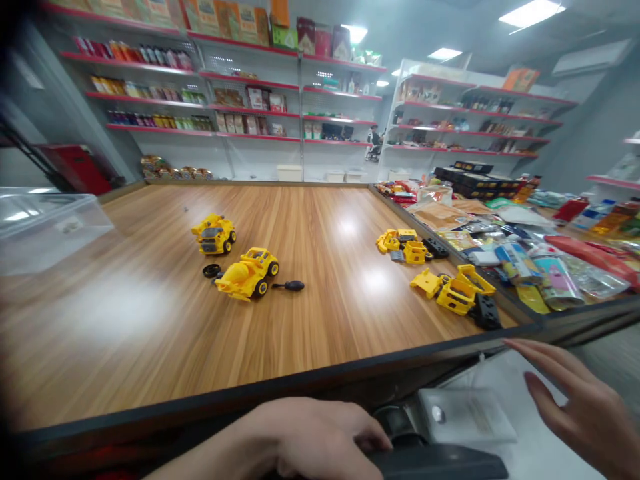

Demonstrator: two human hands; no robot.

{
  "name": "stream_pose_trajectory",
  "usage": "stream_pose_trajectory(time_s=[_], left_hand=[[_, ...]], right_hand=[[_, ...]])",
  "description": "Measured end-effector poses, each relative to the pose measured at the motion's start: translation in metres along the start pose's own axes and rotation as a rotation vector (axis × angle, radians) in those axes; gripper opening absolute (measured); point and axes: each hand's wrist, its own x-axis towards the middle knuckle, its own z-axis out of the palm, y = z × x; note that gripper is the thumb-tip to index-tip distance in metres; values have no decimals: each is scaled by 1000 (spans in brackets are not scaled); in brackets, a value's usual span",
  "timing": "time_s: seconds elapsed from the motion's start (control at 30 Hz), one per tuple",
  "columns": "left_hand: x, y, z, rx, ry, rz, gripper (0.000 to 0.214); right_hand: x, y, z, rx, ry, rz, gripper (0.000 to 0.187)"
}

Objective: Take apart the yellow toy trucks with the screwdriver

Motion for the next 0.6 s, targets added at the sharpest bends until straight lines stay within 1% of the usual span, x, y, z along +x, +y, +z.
stream_pose_trajectory(time_s=[0.03,0.07,0.1,0.13,0.17,0.2,0.23,0.27,0.3,0.33,0.4,0.43,0.5,0.53,0.6], left_hand=[[-10,-6,-1,-77,-49,-25,27],[-18,-11,-1,-157,-89,-54,24],[-24,-16,-1,-232,-118,-84,23],[-31,-20,0,-304,-141,-113,24],[-37,-23,1,-372,-148,-131,26],[-44,-27,2,-432,-144,-143,32],[-53,-30,2,-483,-132,-150,39],[-62,-33,2,-536,-114,-152,50],[-72,-36,1,-584,-88,-145,63],[-82,-39,0,-648,-60,-128,77],[-101,-47,-2,-844,-37,-62,98],[-108,-51,-2,-906,-29,-32,102],[-114,-62,-1,-966,48,37,102],[-114,-70,1,-974,89,63,100],[-109,-87,6,-990,149,106,100]], right_hand=[[3,-30,-11,-2,-23,6,53],[7,-66,-19,29,-103,-6,54],[13,-106,-24,82,-170,-42,59],[19,-145,-25,157,-302,-126,69],[27,-182,-22,242,-452,-243,76],[33,-213,-17,296,-585,-273,69],[39,-238,-10,339,-737,-250,57],[42,-255,-2,367,-814,-203,49],[44,-265,7,396,-838,-144,44],[42,-270,17,441,-842,-72,44],[32,-272,35,630,-854,134,46],[26,-272,43,768,-844,239,49],[10,-275,59,1044,-797,417,55],[3,-279,66,1177,-791,482,57],[-11,-290,79,1344,-736,563,61]])
